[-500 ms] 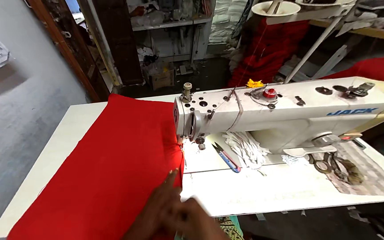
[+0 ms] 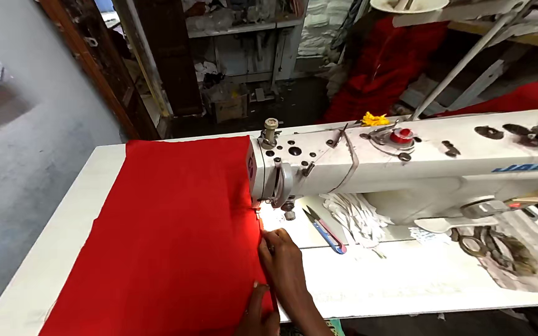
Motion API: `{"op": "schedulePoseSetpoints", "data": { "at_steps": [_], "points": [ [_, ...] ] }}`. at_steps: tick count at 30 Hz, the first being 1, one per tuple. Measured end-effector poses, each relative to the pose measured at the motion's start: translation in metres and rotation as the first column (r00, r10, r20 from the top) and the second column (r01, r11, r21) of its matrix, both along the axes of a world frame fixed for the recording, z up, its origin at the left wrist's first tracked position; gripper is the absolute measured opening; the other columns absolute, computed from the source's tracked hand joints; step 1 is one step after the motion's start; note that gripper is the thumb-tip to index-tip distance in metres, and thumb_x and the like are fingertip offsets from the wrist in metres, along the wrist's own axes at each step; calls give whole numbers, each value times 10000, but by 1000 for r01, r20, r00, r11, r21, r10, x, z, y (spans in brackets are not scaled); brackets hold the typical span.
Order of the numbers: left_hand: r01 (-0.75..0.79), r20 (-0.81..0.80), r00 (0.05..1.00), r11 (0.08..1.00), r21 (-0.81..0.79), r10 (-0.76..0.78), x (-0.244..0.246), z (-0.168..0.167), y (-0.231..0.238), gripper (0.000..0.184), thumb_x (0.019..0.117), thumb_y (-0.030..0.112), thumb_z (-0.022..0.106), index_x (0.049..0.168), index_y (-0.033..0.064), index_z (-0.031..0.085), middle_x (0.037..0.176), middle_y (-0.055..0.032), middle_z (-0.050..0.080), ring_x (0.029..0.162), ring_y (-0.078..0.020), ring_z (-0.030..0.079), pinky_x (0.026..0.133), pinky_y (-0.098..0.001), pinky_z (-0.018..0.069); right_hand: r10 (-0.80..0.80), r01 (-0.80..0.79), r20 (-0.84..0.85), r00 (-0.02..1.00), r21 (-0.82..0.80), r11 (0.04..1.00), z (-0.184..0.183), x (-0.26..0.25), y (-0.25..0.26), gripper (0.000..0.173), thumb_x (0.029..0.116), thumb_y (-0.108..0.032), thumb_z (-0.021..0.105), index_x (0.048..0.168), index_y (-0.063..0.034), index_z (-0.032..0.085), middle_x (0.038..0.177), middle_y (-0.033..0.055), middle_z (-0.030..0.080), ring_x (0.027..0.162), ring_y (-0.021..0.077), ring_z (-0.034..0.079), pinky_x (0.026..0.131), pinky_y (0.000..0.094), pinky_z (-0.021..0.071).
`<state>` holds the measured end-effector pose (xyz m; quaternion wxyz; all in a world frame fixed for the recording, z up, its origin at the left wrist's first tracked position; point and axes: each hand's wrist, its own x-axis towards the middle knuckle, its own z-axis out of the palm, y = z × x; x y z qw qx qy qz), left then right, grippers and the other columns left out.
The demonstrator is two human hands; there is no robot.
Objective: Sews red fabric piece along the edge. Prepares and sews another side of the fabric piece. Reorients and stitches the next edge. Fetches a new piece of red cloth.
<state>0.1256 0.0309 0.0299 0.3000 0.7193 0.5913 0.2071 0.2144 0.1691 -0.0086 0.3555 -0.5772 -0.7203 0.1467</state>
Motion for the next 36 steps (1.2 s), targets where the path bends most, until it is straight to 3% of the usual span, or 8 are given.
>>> {"op": "schedulePoseSetpoints", "data": {
  "at_steps": [4, 8, 13, 24, 26, 30, 34, 36],
  "points": [
    [45, 20, 999, 999, 9, -45, -6, 1, 1, 241, 1010, 69, 528, 996, -57, 733, 1481, -340, 469, 1457, -507, 360, 1179, -491, 379, 17, -15, 34, 999, -50, 999, 4, 0, 4, 205, 933, -86, 661, 1081, -25, 789, 917, 129, 671, 675, 239, 663, 620, 411, 587],
    [33, 31, 999, 998, 49, -35, -9, -5, -5, 228, 986, 56, 551, 971, -58, 747, 1437, -333, 520, 1436, -542, 363, 1190, -549, 339, 28, -27, 50, 998, -25, 999, 5, 5, -18, 222, 901, -82, 648, 1052, -11, 795, 880, 132, 670, 632, 208, 658, 572, 355, 578],
    [-27, 14, 1000, 981, 190, 25, 4, -16, -10, 194, 974, 26, 564, 934, -79, 722, 1343, -305, 609, 1306, -441, 576, 1076, -467, 499, 4, -4, 62, 998, 2, 1000, 7, 2, -12, 160, 899, -72, 665, 949, 4, 797, 786, 116, 632, 611, 214, 637, 565, 363, 562],
    [-161, 15, 985, 897, 411, 170, -5, -38, 20, 170, 922, 84, 589, 880, 9, 736, 1335, -196, 663, 1317, -399, 586, 1118, -682, 366, 131, -95, 152, 980, -228, 969, 33, 10, -41, 188, 918, -55, 657, 1038, 11, 785, 915, 164, 660, 730, 254, 679, 658, 377, 588],
    [-98, -11, 993, 897, 431, 114, -15, -41, 27, 244, 963, 148, 532, 975, 10, 733, 1344, -156, 671, 1332, -366, 582, 1119, -685, 359, 165, -92, 202, 965, -328, 940, 45, 11, -44, 190, 935, -57, 637, 1037, 10, 782, 961, 178, 678, 793, 279, 698, 708, 395, 593],
    [81, -63, 996, 948, 307, -65, -45, -38, 44, 511, 1052, 299, 447, 1456, -6, 520, 1503, -108, 557, 1457, -294, 454, 1209, -634, 249, 183, -77, 259, 948, -372, 925, 54, 10, -42, 211, 965, -47, 601, 1060, 7, 782, 1013, 199, 703, 869, 327, 717, 777, 431, 593],
    [204, -181, 970, 950, 235, -163, -63, -34, 70, 510, 1085, 311, 376, 1537, 87, 456, 1588, -43, 467, 1523, -250, 344, 1218, -637, 204, 159, -149, 199, 967, -63, 987, 22, 15, -34, 106, 910, -48, 672, 905, 6, 763, 850, 171, 686, 747, 300, 715, 654, 415, 605],
    [235, -218, 960, 926, 296, -174, -69, -35, 87, 456, 1072, 259, 393, 1475, 118, 556, 1535, -52, 531, 1491, -277, 401, 1184, -663, 264, 220, -227, 181, 959, 19, 974, 8, 22, -23, 134, 936, -85, 644, 935, -3, 751, 900, 149, 682, 824, 289, 702, 727, 404, 606]
  ]
}}
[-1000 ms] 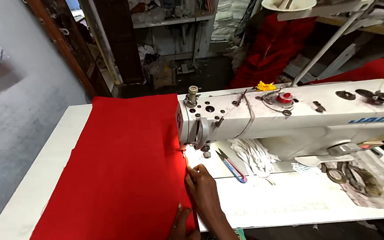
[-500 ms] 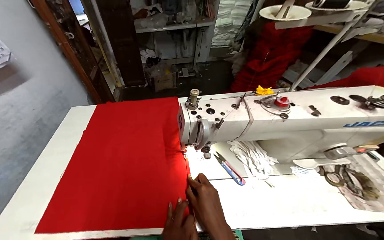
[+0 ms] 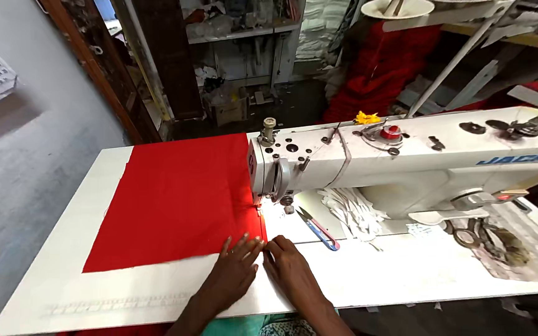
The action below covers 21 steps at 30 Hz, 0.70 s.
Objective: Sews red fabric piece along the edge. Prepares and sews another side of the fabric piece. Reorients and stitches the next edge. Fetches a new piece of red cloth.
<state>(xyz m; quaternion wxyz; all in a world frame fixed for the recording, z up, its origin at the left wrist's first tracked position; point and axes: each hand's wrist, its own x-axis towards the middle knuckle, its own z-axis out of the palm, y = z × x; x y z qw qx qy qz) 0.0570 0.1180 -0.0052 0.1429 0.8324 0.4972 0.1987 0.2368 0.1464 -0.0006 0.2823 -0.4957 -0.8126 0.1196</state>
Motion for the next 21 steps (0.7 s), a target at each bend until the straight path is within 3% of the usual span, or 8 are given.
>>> {"op": "schedulePoseSetpoints", "data": {
  "at_steps": [2, 4, 9, 12, 15, 17, 19, 21],
  "points": [
    [40, -6, 999, 992, 118, -39, -7, -2, 21, 393, 1036, 202, 458, 1359, 124, 667, 1415, -75, 631, 1396, -303, 524, 1125, -642, 384, 95, -94, -16, 995, 57, 994, -10, 9, 16, 148, 961, -99, 625, 952, -4, 739, 954, 149, 678, 877, 288, 690, 766, 398, 601],
    [116, -38, 993, 961, 251, -110, -11, -1, 42, 311, 1004, 191, 546, 1226, 98, 743, 1246, -98, 710, 1232, -285, 647, 1051, -517, 502, 199, -197, -4, 980, 145, 970, -15, 17, 35, 125, 949, -85, 634, 927, 0, 722, 913, 141, 670, 844, 279, 688, 736, 375, 598],
    [139, 12, 987, 882, 451, -161, -6, -9, 68, 188, 957, 157, 627, 980, 60, 786, 939, -58, 739, 870, -196, 716, 759, -332, 594, 285, -281, 11, 959, 198, 939, -14, 25, 56, 165, 969, -130, 582, 939, -29, 709, 849, 87, 651, 797, 216, 677, 735, 319, 584],
    [-70, 223, 974, 981, 180, 29, 2, 1, 71, 135, 904, 204, 721, 931, 86, 780, 987, -57, 724, 839, -160, 707, 712, -362, 599, 230, -221, -44, 972, 158, 962, -13, 24, 58, 147, 964, -128, 601, 929, -37, 711, 827, 82, 652, 752, 206, 677, 697, 324, 588],
    [-151, 277, 948, 988, -39, 156, 4, 12, 77, 113, 873, 182, 790, 931, 90, 759, 1172, -87, 633, 746, -157, 650, 652, -370, 586, 225, -217, -22, 974, 193, 957, -11, 23, 62, 127, 942, -118, 646, 894, -22, 715, 802, 96, 652, 729, 219, 683, 667, 336, 591],
    [-118, 226, 970, 985, 122, 88, 2, 5, 75, 99, 898, 191, 763, 924, 97, 784, 1176, -98, 658, 707, -148, 653, 619, -351, 586, 280, -281, 35, 959, 223, 933, -10, 25, 62, 142, 945, -128, 654, 900, -21, 734, 821, 99, 654, 752, 224, 686, 670, 331, 597],
    [-3, 85, 996, 925, 380, -31, 0, -5, 71, 158, 940, 201, 671, 955, 97, 790, 1107, -81, 709, 805, -173, 692, 690, -345, 599, 312, -325, 88, 946, 258, 910, -13, 26, 61, 117, 937, -99, 656, 905, -18, 734, 838, 109, 654, 763, 237, 679, 652, 331, 591],
    [50, 3, 998, 879, 474, -58, 2, -8, 72, 201, 946, 204, 626, 966, 83, 786, 1087, -71, 726, 870, -208, 706, 750, -371, 593, 294, -309, 97, 951, 282, 908, -16, 23, 64, 110, 924, -89, 654, 897, 0, 712, 822, 120, 642, 744, 249, 678, 629, 338, 584]
  ]
}}
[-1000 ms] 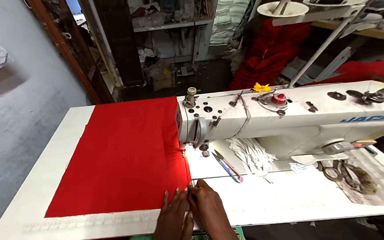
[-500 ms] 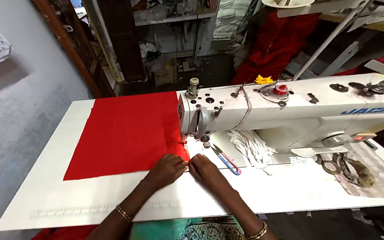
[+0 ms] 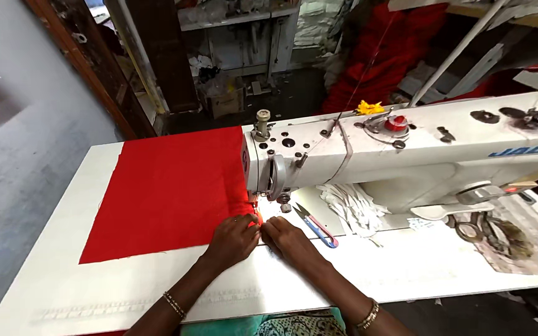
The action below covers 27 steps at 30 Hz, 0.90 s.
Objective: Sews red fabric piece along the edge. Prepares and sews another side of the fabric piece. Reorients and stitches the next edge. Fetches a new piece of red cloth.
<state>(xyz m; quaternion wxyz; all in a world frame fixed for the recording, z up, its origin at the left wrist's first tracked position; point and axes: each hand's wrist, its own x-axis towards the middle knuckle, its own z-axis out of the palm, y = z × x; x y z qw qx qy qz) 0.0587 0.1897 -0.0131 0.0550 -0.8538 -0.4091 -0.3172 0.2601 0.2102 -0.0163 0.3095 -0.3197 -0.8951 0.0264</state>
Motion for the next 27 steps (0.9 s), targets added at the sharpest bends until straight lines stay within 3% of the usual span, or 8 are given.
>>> {"op": "schedulePoseSetpoints", "data": {
  "at_steps": [3, 5, 7, 12, 19, 21, 24, 27],
  "points": [
    [-100, 16, 994, 954, -284, 110, 5, 20, 10, 188, 928, 218, 684, 931, 51, 772, 1129, -139, 690, 896, -268, 707, 739, -454, 597, -83, 76, -66, 994, -93, 993, 2, -6, 4, 136, 938, -107, 635, 925, 4, 711, 830, 127, 665, 767, 262, 699, 684, 375, 600],
    [-181, -38, 980, 785, -593, 197, 9, 48, 21, 233, 940, 250, 717, 939, 19, 746, 1231, -181, 630, 1011, -318, 673, 827, -512, 563, -135, 124, -96, 986, -107, 986, 1, -9, 1, 112, 941, -92, 658, 954, -4, 726, 845, 127, 678, 786, 265, 705, 709, 377, 605],
    [-215, -55, 965, 655, -725, 255, 9, 58, 29, 267, 936, 257, 749, 988, -4, 737, 1293, -195, 589, 1057, -318, 645, 900, -501, 540, -172, 161, -98, 980, -114, 980, 1, -12, -7, 90, 931, -55, 675, 955, 3, 740, 862, 134, 669, 801, 269, 698, 713, 370, 606],
    [-101, 144, 947, 692, -715, 286, -5, 43, 37, 217, 869, 186, 825, 908, -15, 754, 1173, -212, 613, 963, -267, 648, 862, -406, 554, -271, 246, -108, 956, -204, 948, 0, -25, -19, 117, 934, -9, 656, 1005, 14, 747, 923, 140, 640, 855, 278, 656, 750, 364, 585],
    [-172, 121, 915, 643, -747, 386, 1, 49, 49, 160, 870, 144, 802, 888, -9, 764, 1118, -185, 625, 971, -259, 622, 868, -419, 525, -380, 360, -27, 924, -266, 894, 5, -43, -21, 177, 947, 7, 636, 1087, 41, 739, 964, 186, 629, 918, 341, 646, 786, 428, 572],
    [-201, 60, 938, 679, -706, 340, -1, 52, 42, 174, 897, 157, 784, 966, 0, 758, 1215, -201, 610, 1064, -318, 621, 918, -489, 514, -396, 374, -21, 918, -284, 883, 8, -33, -21, 193, 938, 13, 645, 1096, 12, 754, 1000, 209, 650, 943, 379, 653, 792, 499, 557],
    [-342, -156, 934, 681, -648, 320, -35, 64, 23, 293, 888, 150, 765, 1163, 55, 730, 1367, -198, 589, 1257, -423, 542, 984, -646, 434, -517, 488, -18, 856, -299, 820, 10, 11, -22, 329, 944, 69, 583, 1226, -22, 724, 1228, 257, 646, 1140, 464, 615, 929, 629, 503],
    [-568, -254, 818, 657, -495, 516, -111, 65, -12, 265, 895, -11, 712, 1159, -8, 703, 1251, -250, 636, 1164, -462, 612, 967, -659, 486, -580, 559, -58, 813, -201, 804, 6, 51, -19, 363, 936, 82, 601, 1266, -29, 705, 1204, 263, 629, 1099, 488, 599, 885, 641, 495]
  ]
}}
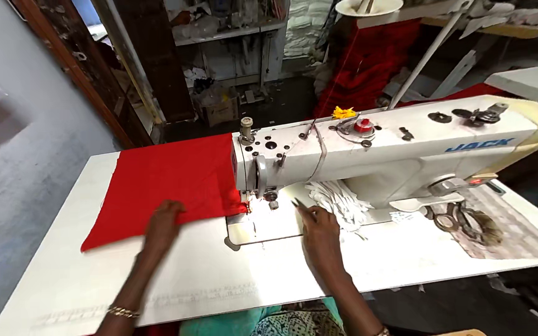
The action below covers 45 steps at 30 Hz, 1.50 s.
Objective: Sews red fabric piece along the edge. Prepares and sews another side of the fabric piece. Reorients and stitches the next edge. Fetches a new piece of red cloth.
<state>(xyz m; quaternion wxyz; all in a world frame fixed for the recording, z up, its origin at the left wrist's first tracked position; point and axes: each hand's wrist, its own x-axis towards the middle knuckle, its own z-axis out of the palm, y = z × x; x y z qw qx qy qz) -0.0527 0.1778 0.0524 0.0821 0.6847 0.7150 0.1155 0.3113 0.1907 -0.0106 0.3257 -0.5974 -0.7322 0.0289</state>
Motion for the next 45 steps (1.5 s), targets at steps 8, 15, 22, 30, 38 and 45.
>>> {"op": "schedulePoseSetpoints", "data": {
  "at_steps": [8, 15, 22, 30, 38, 45],
  "points": [
    [666, 50, 705, 637, -388, -707, 67, 44, -140, 80, 924, 16, 684, 906, -19, 753, 764, -173, 721, 787, -360, 714, 1153, -607, 328, 44, -112, -203, 978, -335, 935, 30, -103, -2, 367, 945, -308, 715, 1014, 52, 691, 942, 225, 676, 871, 390, 687, 756, 551, 557],
    [534, 254, 823, 845, -38, -509, 117, 27, -53, 413, 1075, 268, 451, 937, -20, 712, 877, -172, 689, 874, -312, 703, 795, -503, 567, 45, -78, -134, 990, -249, 965, 24, -109, -18, 144, 944, -65, 627, 873, 44, 690, 870, 202, 647, 763, 353, 686, 677, 508, 580],
    [339, -37, 937, 877, 342, -348, 106, -65, -5, 522, 971, 537, 575, 1346, 191, 685, 1388, 1, 653, 1355, -330, 551, 1022, -875, 182, 62, -99, -144, 988, -268, 958, 43, 21, -35, 141, 956, -30, 670, 1034, 57, 748, 1031, 248, 722, 953, 412, 709, 852, 596, 565],
    [351, -48, 936, 911, 217, -349, 109, -58, -3, 573, 987, 587, 498, 1429, 242, 614, 1413, 44, 611, 1401, -350, 464, 998, -883, 148, -342, 351, 98, 934, -97, 931, 21, 132, -7, 357, 927, 149, 565, 1274, 114, 640, 1358, 325, 601, 1175, 574, 605, 912, 750, 466],
    [341, -38, 940, 927, 153, -340, 114, -53, -10, 595, 997, 611, 450, 1478, 277, 558, 1442, 57, 580, 1425, -343, 429, 1008, -879, 138, -291, 297, 82, 953, -81, 951, 36, 118, -17, 534, 896, 148, 586, 1419, 144, 478, 1469, 386, 448, 1254, 632, 503, 969, 764, 424],
    [254, 106, 964, 964, -79, -245, 133, -33, -20, 677, 935, 648, 554, 1348, 115, 613, 1574, -71, 450, 1543, -384, 220, 1129, -807, 58, 83, -115, -130, 988, -263, 958, 23, -19, -41, 262, 1010, -94, 588, 1195, 45, 710, 1097, 229, 707, 971, 372, 709, 861, 534, 584]
  ]
}}
